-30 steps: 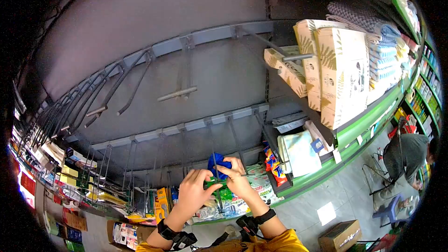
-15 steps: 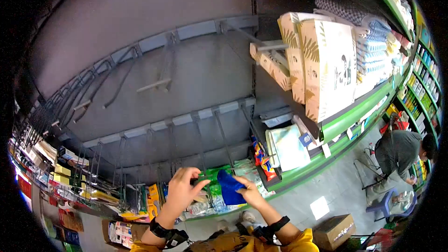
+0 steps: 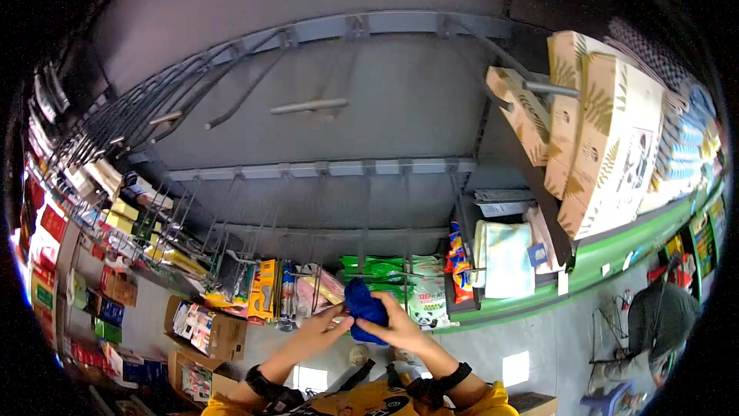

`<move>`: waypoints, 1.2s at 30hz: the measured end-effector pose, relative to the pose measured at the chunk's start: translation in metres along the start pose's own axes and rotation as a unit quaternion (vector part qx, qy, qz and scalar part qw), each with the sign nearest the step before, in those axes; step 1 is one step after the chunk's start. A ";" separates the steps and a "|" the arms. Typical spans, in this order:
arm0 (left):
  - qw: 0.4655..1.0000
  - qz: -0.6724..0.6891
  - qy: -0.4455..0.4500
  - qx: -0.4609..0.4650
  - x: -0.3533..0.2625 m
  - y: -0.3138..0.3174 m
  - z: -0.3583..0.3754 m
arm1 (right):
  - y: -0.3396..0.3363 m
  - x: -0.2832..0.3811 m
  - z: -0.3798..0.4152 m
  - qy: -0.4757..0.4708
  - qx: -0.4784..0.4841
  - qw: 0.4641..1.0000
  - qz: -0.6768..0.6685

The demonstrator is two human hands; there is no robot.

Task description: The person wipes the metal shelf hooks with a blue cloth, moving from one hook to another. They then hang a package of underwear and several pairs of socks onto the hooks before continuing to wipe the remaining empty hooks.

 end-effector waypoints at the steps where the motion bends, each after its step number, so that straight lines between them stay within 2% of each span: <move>1: 0.999 -0.014 -0.039 -0.009 0.008 0.004 -0.001 | 0.010 0.003 -0.002 -0.038 0.027 0.999 0.019; 2: 0.997 0.043 -0.062 -0.031 0.004 0.001 0.003 | 0.015 0.004 -0.005 -0.045 0.026 0.998 0.023; 5: 0.995 0.068 -0.044 -0.058 0.022 -0.009 0.009 | 0.035 0.004 -0.007 -0.049 -0.005 0.999 0.023; 6: 0.992 0.085 0.025 -0.086 0.016 -0.017 0.015 | 0.041 0.004 -0.006 -0.045 -0.028 0.998 0.018; 7: 0.993 0.083 0.030 -0.083 0.020 -0.024 0.021 | 0.048 0.006 -0.005 -0.048 -0.034 0.998 0.020; 9: 0.995 0.065 0.045 -0.064 0.029 -0.047 0.035 | 0.061 -0.002 0.000 0.017 -0.087 0.991 -0.102; 10: 0.995 0.094 0.007 -0.037 0.045 -0.057 0.042 | 0.064 -0.007 0.003 0.042 -0.135 0.985 -0.102; 11: 0.996 0.088 0.009 -0.028 0.059 -0.068 0.049 | 0.067 -0.009 0.007 0.071 -0.167 0.978 -0.105; 13: 0.975 0.207 -0.049 -0.062 0.102 -0.098 0.060 | 0.081 0.001 0.011 0.077 -0.243 0.937 -0.241; 14: 0.954 0.286 -0.087 0.027 0.113 -0.107 0.064 | 0.091 0.009 0.015 0.094 -0.243 0.927 -0.270; 15: 0.915 0.383 -0.122 0.040 0.089 -0.116 0.084 | 0.102 0.014 0.021 0.112 -0.241 0.917 -0.299; 17: 0.854 0.502 -0.118 0.069 0.078 -0.125 0.101 | 0.129 0.005 0.030 0.142 -0.222 0.901 -0.345; 19: 0.853 0.502 -0.113 0.083 0.075 -0.136 0.115 | 0.173 0.014 0.030 0.191 -0.086 0.872 -0.441; 21: 0.850 0.507 -0.104 0.100 0.080 -0.144 0.118 | 0.201 0.026 0.036 0.219 0.011 0.867 -0.448; 23: 0.929 0.347 -0.001 0.126 0.081 -0.151 0.112 | 0.208 0.059 0.026 0.142 0.056 0.934 -0.322; 24: 0.944 0.308 0.019 0.119 0.061 -0.160 0.117 | 0.205 0.079 0.021 0.134 -0.008 0.948 -0.289; 25: 0.955 0.280 0.076 0.068 0.056 -0.168 0.113 | 0.198 0.094 0.020 0.150 -0.040 0.947 -0.281; 27: 0.938 0.316 0.129 0.054 0.038 -0.176 0.107 | 0.177 0.104 0.019 0.137 -0.085 0.961 -0.223; 29: 0.939 0.318 0.113 0.067 0.032 -0.177 0.099 | 0.152 0.120 0.015 0.113 -0.134 0.964 -0.200; 31: 0.942 0.286 0.169 0.055 0.021 -0.177 0.091 | 0.120 0.150 0.003 0.067 -0.236 0.951 -0.190; 33: 0.951 0.247 0.181 0.035 0.014 -0.179 0.076 | 0.077 0.161 -0.012 0.033 -0.283 0.951 -0.120; 35: 0.953 0.028 0.283 -0.108 -0.017 -0.190 0.074 | 0.042 0.176 -0.034 0.031 -0.298 0.951 -0.081; 36: 0.937 -0.024 0.312 -0.157 -0.029 -0.193 0.073 | 0.026 0.184 -0.046 0.002 -0.319 0.947 -0.035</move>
Point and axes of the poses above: each hand's wrist, its own z-axis away from the middle knuckle, its own y-axis out of the palm, x = y × z, the point moved 7 cm from there along -z, towards the middle knuckle, and after that the axes turned 9 degrees about -y, right-handed, at the moved point
